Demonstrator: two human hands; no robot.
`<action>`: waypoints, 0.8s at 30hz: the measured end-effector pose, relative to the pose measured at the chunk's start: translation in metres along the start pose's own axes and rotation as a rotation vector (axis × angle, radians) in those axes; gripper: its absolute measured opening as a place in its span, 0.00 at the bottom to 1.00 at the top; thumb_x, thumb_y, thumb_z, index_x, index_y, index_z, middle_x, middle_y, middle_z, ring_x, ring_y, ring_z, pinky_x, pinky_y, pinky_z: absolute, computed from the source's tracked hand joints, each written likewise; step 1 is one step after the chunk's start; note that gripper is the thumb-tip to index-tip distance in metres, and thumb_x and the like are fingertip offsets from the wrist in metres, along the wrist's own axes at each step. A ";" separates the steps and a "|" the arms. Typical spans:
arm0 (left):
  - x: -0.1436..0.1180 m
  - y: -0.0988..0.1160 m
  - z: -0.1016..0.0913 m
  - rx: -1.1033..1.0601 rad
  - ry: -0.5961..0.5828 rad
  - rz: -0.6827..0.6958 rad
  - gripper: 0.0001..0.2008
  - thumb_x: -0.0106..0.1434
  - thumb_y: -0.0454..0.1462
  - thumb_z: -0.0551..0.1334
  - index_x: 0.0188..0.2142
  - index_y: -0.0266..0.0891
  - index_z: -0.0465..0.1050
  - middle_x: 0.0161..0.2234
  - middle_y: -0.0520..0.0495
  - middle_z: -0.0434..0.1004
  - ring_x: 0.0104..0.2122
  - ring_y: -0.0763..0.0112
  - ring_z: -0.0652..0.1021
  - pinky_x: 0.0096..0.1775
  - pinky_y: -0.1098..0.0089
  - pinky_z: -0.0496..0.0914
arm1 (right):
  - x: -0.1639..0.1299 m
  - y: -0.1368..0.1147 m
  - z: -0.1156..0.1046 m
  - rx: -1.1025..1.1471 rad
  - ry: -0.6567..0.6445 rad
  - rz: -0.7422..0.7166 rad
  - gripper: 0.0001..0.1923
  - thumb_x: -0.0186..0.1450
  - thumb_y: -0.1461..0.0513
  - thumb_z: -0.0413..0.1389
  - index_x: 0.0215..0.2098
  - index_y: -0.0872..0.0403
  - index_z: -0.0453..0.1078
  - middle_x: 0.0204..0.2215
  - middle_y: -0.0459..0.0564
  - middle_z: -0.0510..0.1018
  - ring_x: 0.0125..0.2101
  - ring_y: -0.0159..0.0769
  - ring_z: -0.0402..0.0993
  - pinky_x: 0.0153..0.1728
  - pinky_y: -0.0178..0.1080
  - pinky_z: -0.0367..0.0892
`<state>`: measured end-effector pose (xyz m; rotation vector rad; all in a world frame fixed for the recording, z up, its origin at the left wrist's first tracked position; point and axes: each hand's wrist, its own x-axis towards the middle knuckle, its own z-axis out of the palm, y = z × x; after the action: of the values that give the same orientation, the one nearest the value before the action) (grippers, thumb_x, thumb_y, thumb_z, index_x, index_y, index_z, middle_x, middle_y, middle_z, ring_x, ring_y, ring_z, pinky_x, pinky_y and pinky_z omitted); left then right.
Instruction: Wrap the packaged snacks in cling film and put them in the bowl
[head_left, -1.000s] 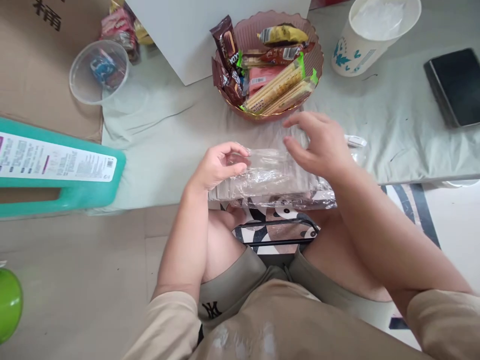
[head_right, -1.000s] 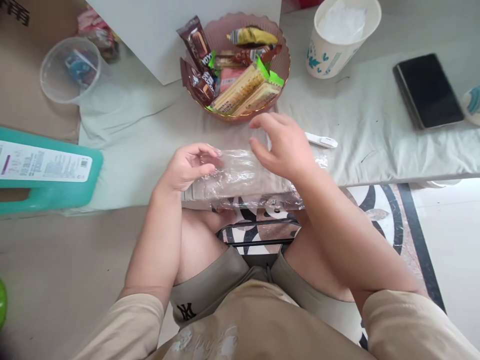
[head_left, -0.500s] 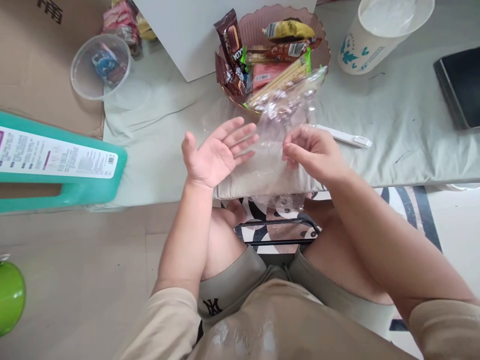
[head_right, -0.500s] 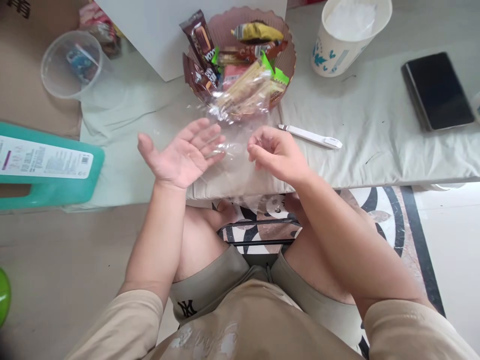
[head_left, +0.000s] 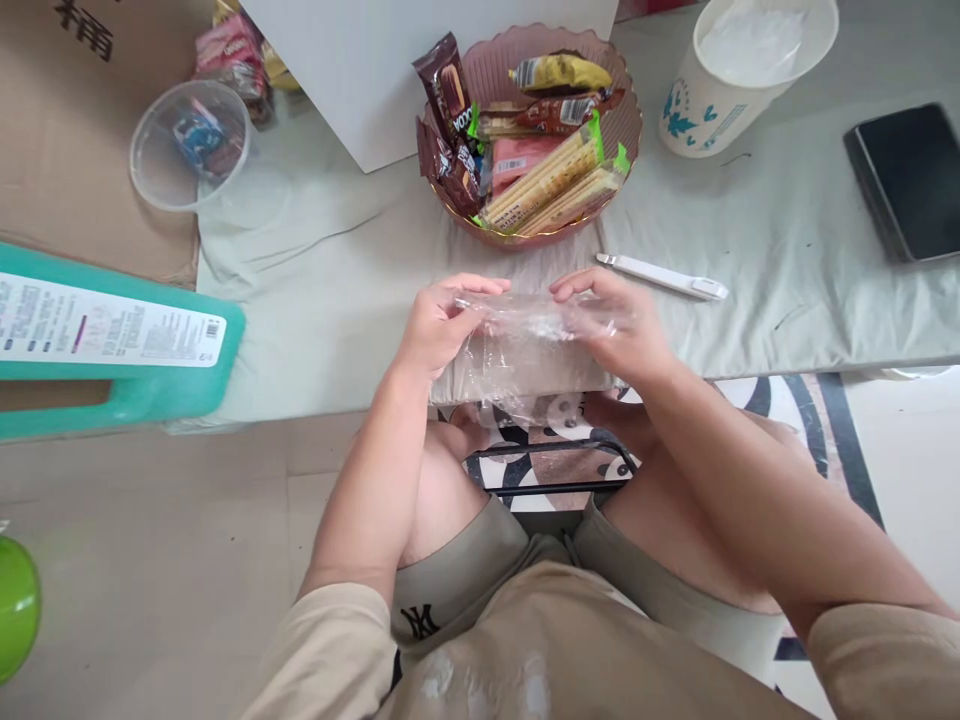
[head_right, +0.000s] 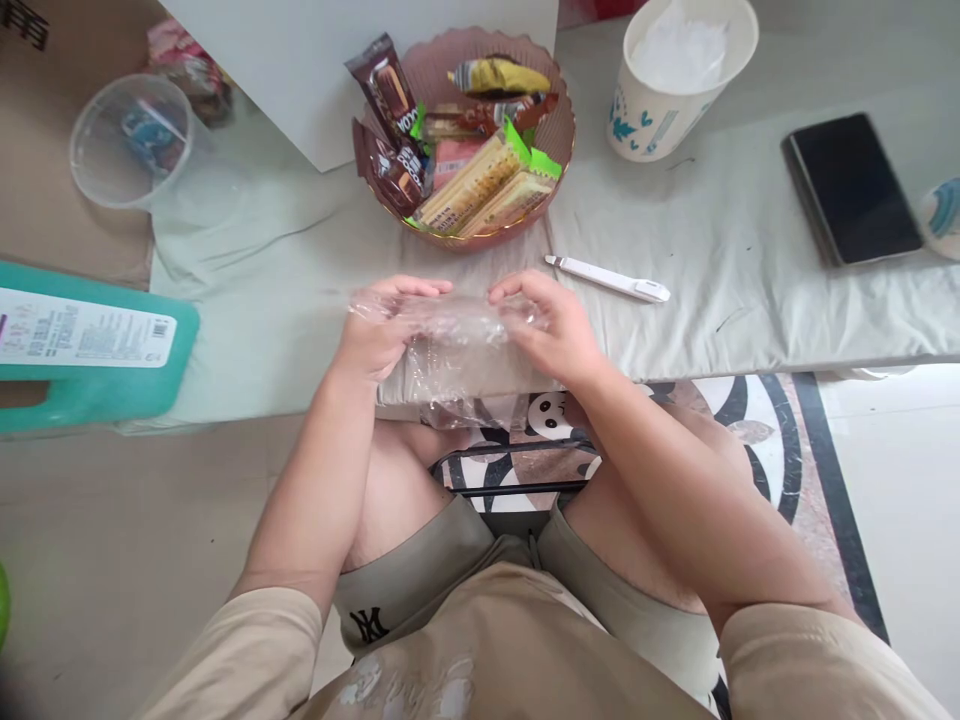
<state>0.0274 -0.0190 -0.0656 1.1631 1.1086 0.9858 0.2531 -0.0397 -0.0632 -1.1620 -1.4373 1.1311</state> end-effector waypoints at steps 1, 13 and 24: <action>0.000 0.000 -0.003 0.005 0.003 0.015 0.11 0.56 0.44 0.75 0.33 0.42 0.80 0.45 0.46 0.85 0.32 0.70 0.83 0.31 0.68 0.77 | 0.001 -0.001 -0.001 0.029 0.027 -0.018 0.08 0.60 0.54 0.66 0.31 0.48 0.76 0.38 0.49 0.82 0.39 0.40 0.77 0.37 0.41 0.72; 0.004 0.004 -0.015 -0.021 0.057 0.061 0.04 0.51 0.33 0.66 0.22 0.42 0.80 0.44 0.48 0.82 0.38 0.65 0.81 0.46 0.56 0.78 | 0.010 0.004 -0.013 0.259 0.152 0.111 0.12 0.62 0.54 0.57 0.24 0.51 0.73 0.39 0.52 0.78 0.35 0.36 0.74 0.32 0.39 0.71; 0.006 -0.001 -0.016 0.064 0.083 0.087 0.17 0.52 0.40 0.72 0.43 0.46 0.77 0.50 0.47 0.80 0.44 0.64 0.83 0.48 0.62 0.78 | 0.008 0.011 -0.012 0.113 -0.003 0.283 0.30 0.50 0.63 0.69 0.50 0.48 0.69 0.26 0.37 0.71 0.23 0.29 0.67 0.24 0.34 0.64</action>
<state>0.0125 -0.0099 -0.0685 1.2401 1.1703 1.0804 0.2659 -0.0294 -0.0716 -1.3104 -1.2193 1.3902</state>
